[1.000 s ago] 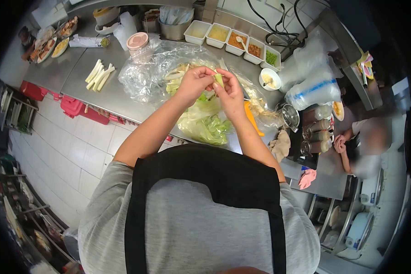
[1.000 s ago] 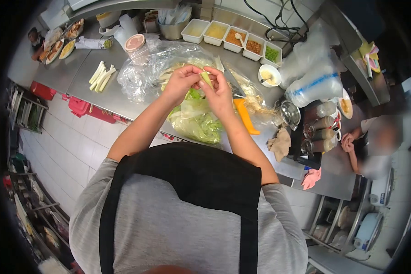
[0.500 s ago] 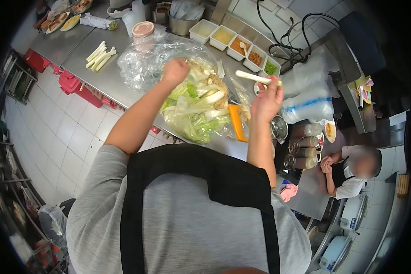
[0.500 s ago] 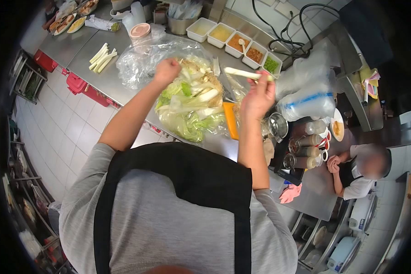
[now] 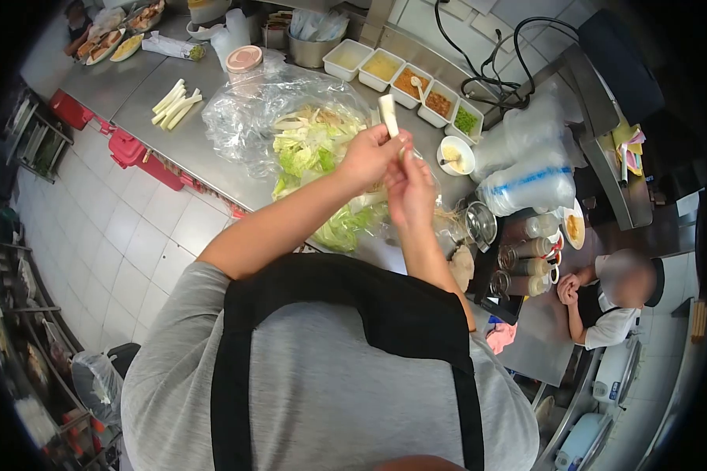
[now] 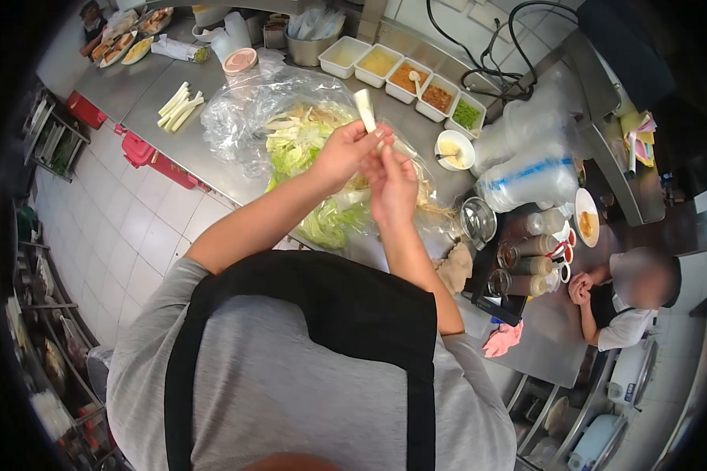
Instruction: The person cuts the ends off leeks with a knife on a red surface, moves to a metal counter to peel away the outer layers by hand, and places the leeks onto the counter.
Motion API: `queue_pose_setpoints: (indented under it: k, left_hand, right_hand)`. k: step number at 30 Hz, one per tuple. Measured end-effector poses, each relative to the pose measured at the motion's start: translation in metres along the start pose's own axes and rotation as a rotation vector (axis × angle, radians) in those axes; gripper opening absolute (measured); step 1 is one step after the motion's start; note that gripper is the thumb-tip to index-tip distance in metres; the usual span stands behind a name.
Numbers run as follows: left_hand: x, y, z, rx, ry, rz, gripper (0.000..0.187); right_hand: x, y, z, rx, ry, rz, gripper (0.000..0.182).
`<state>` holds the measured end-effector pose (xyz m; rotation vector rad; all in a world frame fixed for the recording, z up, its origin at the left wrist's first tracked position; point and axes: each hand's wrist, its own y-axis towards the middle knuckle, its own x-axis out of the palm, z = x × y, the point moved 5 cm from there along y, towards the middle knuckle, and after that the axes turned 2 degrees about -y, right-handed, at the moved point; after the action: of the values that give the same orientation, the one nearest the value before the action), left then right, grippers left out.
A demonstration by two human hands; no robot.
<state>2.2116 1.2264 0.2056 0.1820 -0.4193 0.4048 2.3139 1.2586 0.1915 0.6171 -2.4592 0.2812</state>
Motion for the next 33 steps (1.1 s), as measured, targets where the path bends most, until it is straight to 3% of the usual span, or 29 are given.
queue_pose_setpoints:
  k: [1,3,4,8,11,15,33]
  left_hand:
    - [-0.003,0.0,0.002,0.015,0.167,-0.006,0.026]
    - [-0.011,-0.002,0.013,0.042,0.502,-0.024,0.023]
    - [-0.012,-0.006,0.019,0.075,0.524,-0.004,0.021]
    - [-0.011,-0.017,0.029,0.218,0.71,0.038,0.02]
    - [-0.008,-0.023,0.037,0.31,0.906,0.035,0.021]
    - [-0.004,-0.031,0.049,0.507,1.121,0.042,0.02]
    - [0.0,-0.039,0.045,0.656,1.313,0.103,0.021]
  right_hand:
    - [0.002,-0.004,0.004,0.05,-0.098,-0.004,0.009]
    - [-0.008,0.006,-0.003,-0.09,-0.388,0.008,0.009]
    - [-0.011,0.01,-0.008,-0.159,-0.534,0.019,0.009]
    - [0.023,0.019,-0.045,-0.384,-0.446,-0.152,0.024]
    - [0.04,0.022,-0.059,-0.359,-0.45,-0.267,0.029]
    - [0.035,0.03,-0.057,-0.285,-0.502,-0.263,0.024]
    - [0.019,0.029,-0.051,-0.188,-0.363,-0.199,0.021]
